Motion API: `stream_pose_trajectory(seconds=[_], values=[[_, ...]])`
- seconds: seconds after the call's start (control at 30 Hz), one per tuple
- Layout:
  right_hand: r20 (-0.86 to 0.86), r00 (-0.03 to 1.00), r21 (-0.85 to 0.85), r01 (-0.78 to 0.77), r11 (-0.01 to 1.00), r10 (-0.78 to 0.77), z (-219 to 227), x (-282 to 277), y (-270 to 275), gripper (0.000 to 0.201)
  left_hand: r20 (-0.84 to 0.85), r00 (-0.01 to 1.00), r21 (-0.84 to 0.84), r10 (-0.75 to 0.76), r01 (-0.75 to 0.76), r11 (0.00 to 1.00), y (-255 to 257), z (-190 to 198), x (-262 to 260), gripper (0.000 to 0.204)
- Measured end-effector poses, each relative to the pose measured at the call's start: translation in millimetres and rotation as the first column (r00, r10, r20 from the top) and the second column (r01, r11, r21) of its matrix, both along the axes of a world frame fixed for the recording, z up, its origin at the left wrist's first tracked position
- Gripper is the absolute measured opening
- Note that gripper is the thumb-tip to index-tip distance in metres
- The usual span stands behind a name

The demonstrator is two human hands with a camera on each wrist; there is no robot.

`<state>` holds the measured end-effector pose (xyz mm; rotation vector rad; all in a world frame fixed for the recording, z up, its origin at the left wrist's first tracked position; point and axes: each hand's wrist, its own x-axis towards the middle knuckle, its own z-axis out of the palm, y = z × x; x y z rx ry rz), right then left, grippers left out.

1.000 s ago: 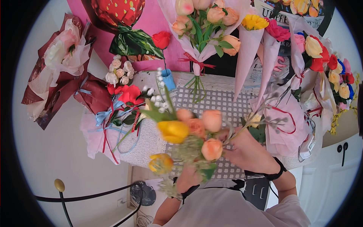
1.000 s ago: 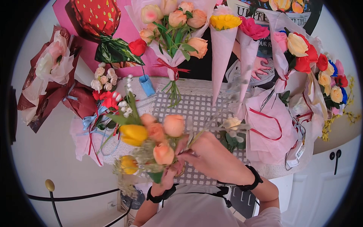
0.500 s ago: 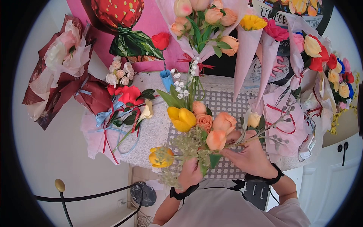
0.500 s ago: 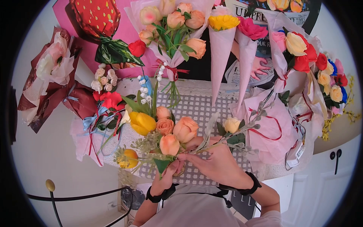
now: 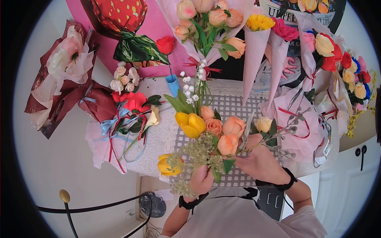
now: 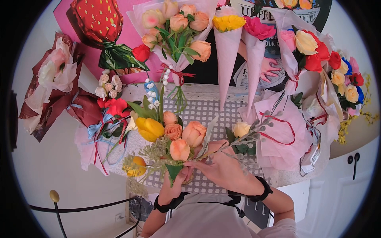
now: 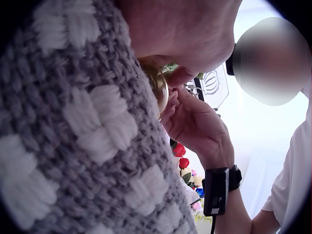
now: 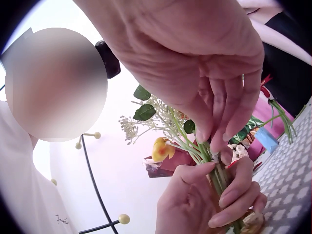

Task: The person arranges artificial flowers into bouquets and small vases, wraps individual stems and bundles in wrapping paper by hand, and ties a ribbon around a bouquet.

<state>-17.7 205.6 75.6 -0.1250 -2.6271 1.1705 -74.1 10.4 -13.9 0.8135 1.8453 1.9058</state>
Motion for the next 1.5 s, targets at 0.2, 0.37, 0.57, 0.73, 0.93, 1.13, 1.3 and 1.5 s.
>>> stream_pose_trajectory(seconds=[0.2, 0.37, 0.57, 0.73, 0.93, 1.13, 1.3, 1.5], values=[[-0.058, 0.998, -0.051, -0.022, 0.998, 0.019, 22, -1, -8, 0.028, 0.038, 0.999, -0.081, -0.027, 0.030, 0.996, -7, -21, 1, 0.024], [-0.213, 0.975, 0.018, -0.057, 0.998, 0.059, 17, -5, -4, 0.021, -0.024, 0.996, -0.181, -0.090, 0.084, 0.980, -7, -21, -4, 0.020], [0.071, 0.982, -0.077, -0.171, 0.982, 0.176, 30, -6, -2, 0.021, 0.106, 0.993, -0.079, -0.050, 0.059, 0.995, -2, -29, -4, 0.028], [0.003, 0.982, -0.260, -0.181, 0.949, 0.188, 26, -8, 4, 0.026, 0.125, 0.990, -0.049, -0.071, 0.077, 0.996, -5, -37, -6, 0.042], [0.009, 0.984, -0.015, -0.178, 0.984, 0.178, 35, -5, 11, 0.022, 0.089, 0.995, -0.045, -0.044, 0.049, 0.998, 1, -28, -7, 0.035], [-0.081, 0.988, 0.066, -0.126, 0.990, 0.131, 34, -12, 12, 0.023, 0.006, 0.997, -0.199, -0.076, 0.075, 0.977, 1, -19, -9, 0.024], [-0.002, 0.990, 0.022, -0.144, 0.989, 0.144, 42, -15, 13, 0.019, 0.019, 0.999, -0.177, -0.027, 0.030, 0.984, 5, -14, -5, 0.017], [-0.012, 0.994, 0.023, -0.106, 0.994, 0.106, 38, -6, 9, 0.019, 0.104, 0.994, -0.157, -0.036, 0.052, 0.986, 2, -18, -4, 0.018]])
